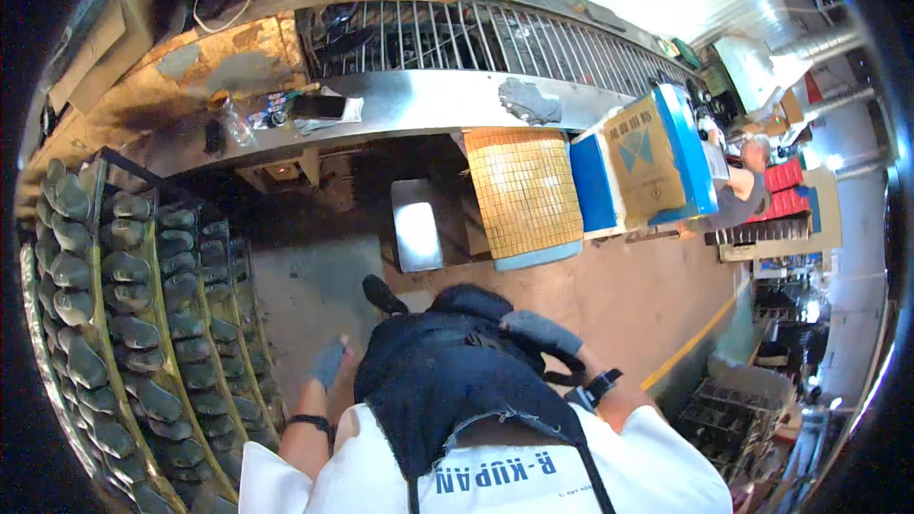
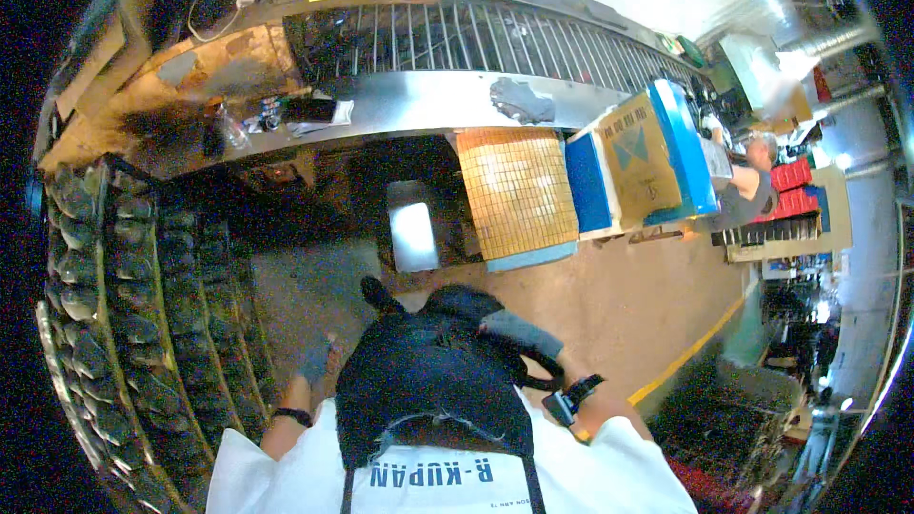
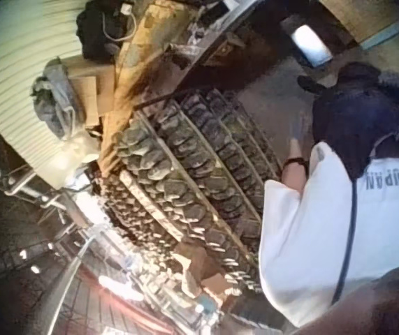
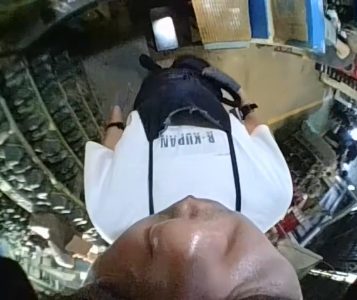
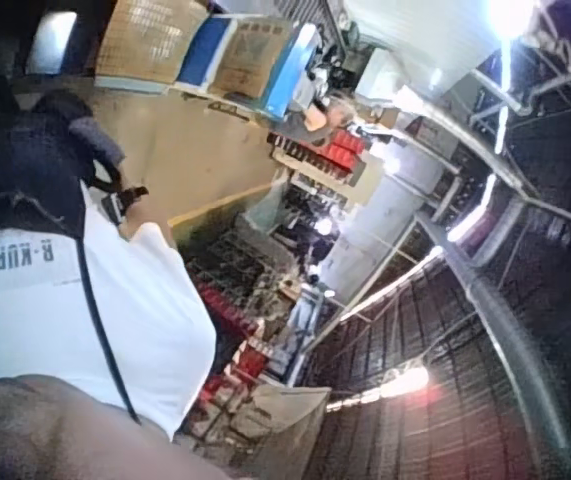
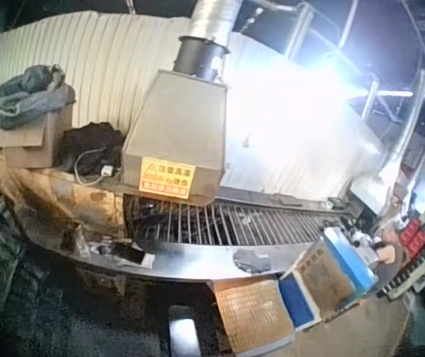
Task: The person wipes a shoe by hand, places it onto a conveyor, and pushes a rack of shoe lasts across the floor. After returning to the workstation, the person spreads a cloth over their lap and waits by the conveyor.
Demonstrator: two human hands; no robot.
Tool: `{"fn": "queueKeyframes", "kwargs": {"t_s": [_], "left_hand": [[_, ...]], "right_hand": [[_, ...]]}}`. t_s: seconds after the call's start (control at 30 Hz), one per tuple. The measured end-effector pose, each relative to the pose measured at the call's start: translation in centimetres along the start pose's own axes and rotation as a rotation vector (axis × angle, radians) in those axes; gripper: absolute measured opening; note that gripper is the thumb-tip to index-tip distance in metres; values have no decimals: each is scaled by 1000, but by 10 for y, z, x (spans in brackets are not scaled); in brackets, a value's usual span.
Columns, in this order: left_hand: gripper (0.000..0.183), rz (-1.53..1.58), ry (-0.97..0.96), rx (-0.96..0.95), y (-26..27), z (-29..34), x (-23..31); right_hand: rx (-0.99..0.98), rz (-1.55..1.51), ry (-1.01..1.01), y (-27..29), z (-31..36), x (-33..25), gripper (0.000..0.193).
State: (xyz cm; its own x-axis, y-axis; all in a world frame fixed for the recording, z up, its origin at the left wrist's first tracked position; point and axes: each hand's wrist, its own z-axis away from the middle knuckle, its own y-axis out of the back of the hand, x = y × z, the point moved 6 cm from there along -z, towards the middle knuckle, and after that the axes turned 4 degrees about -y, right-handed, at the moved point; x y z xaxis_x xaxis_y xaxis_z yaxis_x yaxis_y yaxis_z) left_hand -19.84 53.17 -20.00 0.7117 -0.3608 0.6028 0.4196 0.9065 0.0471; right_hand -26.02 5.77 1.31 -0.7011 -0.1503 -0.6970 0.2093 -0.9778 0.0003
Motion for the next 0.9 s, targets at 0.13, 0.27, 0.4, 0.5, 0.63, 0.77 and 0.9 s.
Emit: {"fn": "queueKeyframes", "kwargs": {"t_s": [0.13, 0.27, 0.4, 0.5, 0.63, 0.77, 0.9], "left_hand": [[29, 195, -60, -18, -14, -27, 71], [24, 297, -120, -1, -21, -45, 58], [30, -161, -371, 286, -33, -52, 38], [41, 40, 17, 193, -73, -51, 20], [51, -205, 207, 158, -130, -47, 49], [58, 89, 211, 101, -199, -65, 63], [40, 506, 36, 146, -245, -73, 77]], "right_hand": [[-173, 266, 85, 8, -45, -96, 35], [-247, 351, -220, 21, -97, -156, 31], [-159, 363, -152, 56, -180, -244, 27], [-114, 578, 9, 79, -266, -296, 27], [61, 1439, 501, 78, -398, -340, 34], [2, 1689, 717, 68, -502, -344, 62], [-18, 1720, 976, 70, -546, -327, 72]]}}
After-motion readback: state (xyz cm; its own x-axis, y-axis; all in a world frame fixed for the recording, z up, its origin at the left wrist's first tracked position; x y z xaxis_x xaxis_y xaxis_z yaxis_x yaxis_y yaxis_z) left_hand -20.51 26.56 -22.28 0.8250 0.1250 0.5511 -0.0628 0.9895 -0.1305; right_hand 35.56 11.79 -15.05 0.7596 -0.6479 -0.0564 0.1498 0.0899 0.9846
